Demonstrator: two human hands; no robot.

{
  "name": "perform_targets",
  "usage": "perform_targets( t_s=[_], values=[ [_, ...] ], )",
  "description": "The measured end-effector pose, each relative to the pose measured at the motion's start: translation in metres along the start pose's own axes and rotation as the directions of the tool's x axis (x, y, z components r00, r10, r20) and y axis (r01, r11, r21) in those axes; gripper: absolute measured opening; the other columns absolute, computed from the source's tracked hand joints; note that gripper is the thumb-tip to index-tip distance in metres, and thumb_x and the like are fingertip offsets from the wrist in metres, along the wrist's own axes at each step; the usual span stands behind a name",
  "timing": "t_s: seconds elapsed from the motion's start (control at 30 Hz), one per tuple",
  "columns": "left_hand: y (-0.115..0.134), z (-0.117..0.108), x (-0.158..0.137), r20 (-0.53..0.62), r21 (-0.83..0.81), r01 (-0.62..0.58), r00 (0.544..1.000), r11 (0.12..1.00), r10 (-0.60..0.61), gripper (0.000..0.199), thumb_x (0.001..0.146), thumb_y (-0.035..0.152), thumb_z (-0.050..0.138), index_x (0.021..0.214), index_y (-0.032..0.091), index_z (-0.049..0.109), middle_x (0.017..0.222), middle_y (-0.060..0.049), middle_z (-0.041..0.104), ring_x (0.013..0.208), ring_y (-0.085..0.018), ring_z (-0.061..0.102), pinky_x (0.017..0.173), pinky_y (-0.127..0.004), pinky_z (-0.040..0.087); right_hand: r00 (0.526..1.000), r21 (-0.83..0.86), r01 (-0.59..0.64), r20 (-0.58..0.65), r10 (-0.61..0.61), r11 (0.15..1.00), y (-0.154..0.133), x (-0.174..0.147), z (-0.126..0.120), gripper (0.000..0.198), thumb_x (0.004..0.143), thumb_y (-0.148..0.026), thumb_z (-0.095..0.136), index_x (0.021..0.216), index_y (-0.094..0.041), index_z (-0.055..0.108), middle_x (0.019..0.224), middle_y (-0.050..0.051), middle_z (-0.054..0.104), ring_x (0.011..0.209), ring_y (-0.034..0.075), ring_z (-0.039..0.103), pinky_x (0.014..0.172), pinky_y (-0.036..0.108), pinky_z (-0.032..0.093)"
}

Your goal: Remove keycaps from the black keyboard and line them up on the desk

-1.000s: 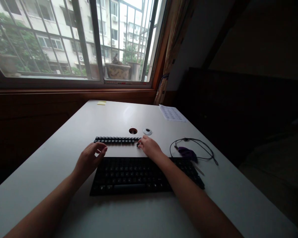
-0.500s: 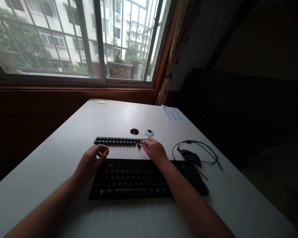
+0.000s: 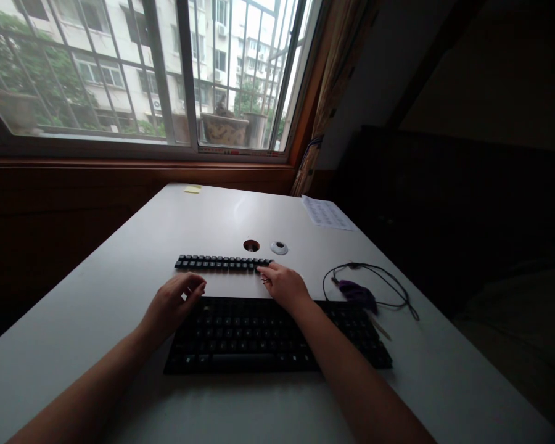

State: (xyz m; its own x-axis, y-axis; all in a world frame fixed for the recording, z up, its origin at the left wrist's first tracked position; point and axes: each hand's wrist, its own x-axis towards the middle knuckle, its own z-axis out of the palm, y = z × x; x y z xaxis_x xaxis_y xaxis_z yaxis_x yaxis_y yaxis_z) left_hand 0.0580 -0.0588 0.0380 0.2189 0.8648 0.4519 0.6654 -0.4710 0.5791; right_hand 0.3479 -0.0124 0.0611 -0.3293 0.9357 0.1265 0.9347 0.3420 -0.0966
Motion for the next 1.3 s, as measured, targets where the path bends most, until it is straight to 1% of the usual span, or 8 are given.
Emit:
perform_targets(
  t_s=[0.13, 0.33, 0.57, 0.77, 0.97, 1.17, 1.23, 1.3],
  values=[
    [0.0000, 0.0007, 0.0003, -0.001, 0.002, -0.011, 1.000, 1.000, 0.011, 0.013, 0.094, 0.030, 0.052, 0.093, 0.019, 0.060, 0.083, -0.003, 0.063, 0.071, -0.015, 0.060, 0.057, -0.024, 0.050, 1.000, -0.014, -0.003, 0.011, 0.003, 1.000, -0.0012, 0.0004, 0.0001, 0.038, 0.096, -0.032, 0.043, 0.132, -0.034, 0.057, 0.117, 0.003, 0.065, 0.095, 0.020, 0.065, 0.080, 0.031, 0.049],
    [0.0000, 0.0008, 0.0009, 0.001, 0.013, -0.031, 1.000, 0.999, 0.031, 0.013, 0.094, 0.029, 0.052, 0.093, 0.019, 0.060, 0.082, -0.003, 0.063, 0.071, -0.015, 0.060, 0.056, -0.023, 0.050, 1.000, -0.011, -0.012, 0.012, 0.012, 1.000, -0.0015, 0.0017, 0.0006, 0.039, 0.095, -0.031, 0.045, 0.132, -0.033, 0.056, 0.119, 0.003, 0.065, 0.097, 0.020, 0.065, 0.081, 0.030, 0.049],
    [0.0012, 0.0006, 0.0005, 0.002, -0.005, -0.013, 1.000, 1.000, 0.013, 0.014, 0.093, 0.030, 0.053, 0.095, 0.019, 0.061, 0.083, -0.003, 0.064, 0.070, -0.015, 0.061, 0.057, -0.024, 0.051, 1.000, -0.012, 0.001, 0.005, -0.001, 1.000, 0.0001, 0.0032, 0.0037, 0.040, 0.094, -0.029, 0.046, 0.133, -0.033, 0.056, 0.119, 0.002, 0.065, 0.098, 0.020, 0.065, 0.082, 0.031, 0.050],
    [-0.0010, 0.0018, 0.0007, -0.001, -0.003, -0.011, 1.000, 1.000, 0.011, 0.013, 0.093, 0.029, 0.053, 0.098, 0.019, 0.060, 0.084, -0.003, 0.064, 0.070, -0.015, 0.062, 0.057, -0.023, 0.051, 1.000, -0.018, -0.012, 0.017, 0.012, 1.000, -0.0005, 0.0030, 0.0023, 0.043, 0.094, -0.029, 0.047, 0.137, -0.033, 0.052, 0.122, 0.002, 0.063, 0.100, 0.020, 0.064, 0.082, 0.031, 0.050],
    [0.0009, 0.0004, 0.0012, 0.004, -0.002, -0.034, 0.999, 0.999, 0.034, 0.012, 0.092, 0.027, 0.053, 0.097, 0.019, 0.061, 0.083, -0.004, 0.064, 0.069, -0.015, 0.061, 0.057, -0.024, 0.051, 1.000, -0.019, -0.004, 0.010, 0.004, 1.000, -0.0012, 0.0021, 0.0013, 0.043, 0.093, -0.028, 0.048, 0.135, -0.032, 0.054, 0.121, 0.003, 0.064, 0.098, 0.021, 0.065, 0.080, 0.032, 0.051],
    [-0.0008, 0.0013, 0.0008, 0.013, 0.004, -0.032, 0.999, 0.999, 0.032, 0.012, 0.092, 0.026, 0.053, 0.098, 0.019, 0.061, 0.085, -0.004, 0.065, 0.072, -0.016, 0.062, 0.057, -0.024, 0.051, 1.000, -0.010, -0.003, 0.024, 0.003, 1.000, -0.0009, 0.0020, 0.0003, 0.044, 0.093, -0.026, 0.047, 0.137, -0.032, 0.052, 0.123, 0.004, 0.063, 0.099, 0.021, 0.065, 0.083, 0.032, 0.050],
    [-0.0017, 0.0017, 0.0004, 0.011, 0.008, -0.031, 0.999, 0.999, 0.031, 0.012, 0.092, 0.025, 0.053, 0.099, 0.019, 0.061, 0.084, -0.004, 0.065, 0.072, -0.016, 0.062, 0.058, -0.024, 0.051, 1.000, 0.013, -0.003, 0.009, 0.003, 1.000, -0.0005, 0.0018, 0.0015, 0.044, 0.093, -0.026, 0.048, 0.137, -0.031, 0.051, 0.123, 0.004, 0.063, 0.099, 0.021, 0.065, 0.084, 0.032, 0.050],
    [-0.0020, 0.0017, 0.0002, 0.013, 0.007, -0.033, 0.999, 0.999, 0.033, 0.012, 0.092, 0.026, 0.053, 0.098, 0.019, 0.061, 0.084, -0.004, 0.065, 0.072, -0.016, 0.062, 0.058, -0.024, 0.051, 0.999, 0.062, 0.008, -0.039, -0.006, 0.998, 0.0002, 0.0017, 0.0029, 0.043, 0.094, -0.026, 0.047, 0.136, -0.029, 0.052, 0.121, 0.005, 0.064, 0.099, 0.021, 0.064, 0.086, 0.032, 0.049]
  ],
)
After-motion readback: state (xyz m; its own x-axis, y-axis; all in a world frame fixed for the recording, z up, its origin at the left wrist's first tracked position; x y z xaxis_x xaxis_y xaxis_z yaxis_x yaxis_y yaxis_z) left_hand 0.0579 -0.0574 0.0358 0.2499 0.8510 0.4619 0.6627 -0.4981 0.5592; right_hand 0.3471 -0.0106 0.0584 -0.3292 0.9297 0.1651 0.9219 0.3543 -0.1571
